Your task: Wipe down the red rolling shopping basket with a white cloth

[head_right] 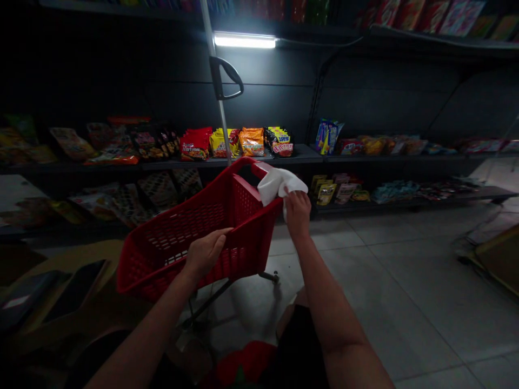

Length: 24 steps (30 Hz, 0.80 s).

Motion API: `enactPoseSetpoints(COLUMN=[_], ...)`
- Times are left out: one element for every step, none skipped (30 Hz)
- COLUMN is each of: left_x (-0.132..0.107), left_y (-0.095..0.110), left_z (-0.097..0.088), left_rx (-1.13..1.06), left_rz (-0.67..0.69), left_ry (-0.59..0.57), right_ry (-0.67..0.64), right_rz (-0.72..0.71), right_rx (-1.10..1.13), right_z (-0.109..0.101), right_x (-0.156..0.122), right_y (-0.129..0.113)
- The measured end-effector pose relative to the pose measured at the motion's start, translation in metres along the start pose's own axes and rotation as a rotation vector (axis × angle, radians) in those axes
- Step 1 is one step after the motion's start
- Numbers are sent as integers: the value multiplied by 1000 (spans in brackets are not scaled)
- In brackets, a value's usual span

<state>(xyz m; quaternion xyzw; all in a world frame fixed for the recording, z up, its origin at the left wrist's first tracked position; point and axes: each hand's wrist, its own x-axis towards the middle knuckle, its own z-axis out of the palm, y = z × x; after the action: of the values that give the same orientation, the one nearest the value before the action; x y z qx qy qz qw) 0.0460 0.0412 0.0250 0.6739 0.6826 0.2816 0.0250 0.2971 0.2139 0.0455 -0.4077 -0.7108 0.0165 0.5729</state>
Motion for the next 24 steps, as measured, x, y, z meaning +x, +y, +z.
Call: enactPoseSetpoints(left_x=[1, 2, 3, 4, 5, 5, 6, 6, 6, 6, 5, 5, 4, 3, 2, 2, 1, 1, 2, 2, 3, 4, 5, 6], left_y=[0, 0, 1, 1, 1, 1, 1, 1, 1, 1, 0, 0, 0, 0, -1, -1, -1, -1, -1, -1, -1, -1, -1, -1], left_z=[1, 2, 2, 3, 3, 3, 3, 3, 3, 3, 3, 2, 1, 1, 0, -1, -2, -2, -2, -2, -2, -1, -1, 0], left_rx=[4, 7, 9, 12, 15, 18, 20, 19, 17, 14, 10, 6, 3, 3, 4, 6, 8, 9, 9, 9, 10, 12, 14, 15], left_rz=[-4, -8, -10, -11, -11, -9, -8, -7, -7, -5, -3, 1, 6, 13, 19, 24, 28, 33, 36, 36, 32, 26, 21, 17], left_ry=[6, 10, 12, 13, 13, 11, 9, 8, 9, 9, 9, 9, 5, -2, -9, -20, -28, -33, -35, -33, -30, -26, -23, -23], right_ry=[55, 116, 176, 231, 262, 265, 238, 180, 102, 12, -77, -149, -196, -217, -207, -165, -98, -19, 60, 131, 187, 224, 246, 261], right_rz=[15, 32, 53, 74, 85, 75, 40, -18, -95, -179, -255, -310, -339, -343, -323, -285, -233, -169, -103, -44, 3, 35, 53, 63], right_rx=[23, 41, 47, 41, 25, 3, -22, -47, -71, -93, -106, -109, -104, -96, -84, -68, -46, -19, 14, 51, 87, 117, 139, 154], right_z=[-7, -14, -20, -26, -30, -32, -33, -31, -27, -21, -14, -7, 0, 7, 13, 17, 20, 22, 24, 26, 28, 31, 34, 37], right_x=[6, 7, 4, -2, -11, -22, -34, -44, -52, -56, -56, -51, -42, -29, -15, -1, 12, 23, 30, 34, 33, 29, 22, 13], right_y=[8, 14, 16, 15, 11, 5, -3, -12, -21, -29, -35, -38, -38, -35, -29, -20, -10, -1, 7, 12, 13, 10, 4, -4])
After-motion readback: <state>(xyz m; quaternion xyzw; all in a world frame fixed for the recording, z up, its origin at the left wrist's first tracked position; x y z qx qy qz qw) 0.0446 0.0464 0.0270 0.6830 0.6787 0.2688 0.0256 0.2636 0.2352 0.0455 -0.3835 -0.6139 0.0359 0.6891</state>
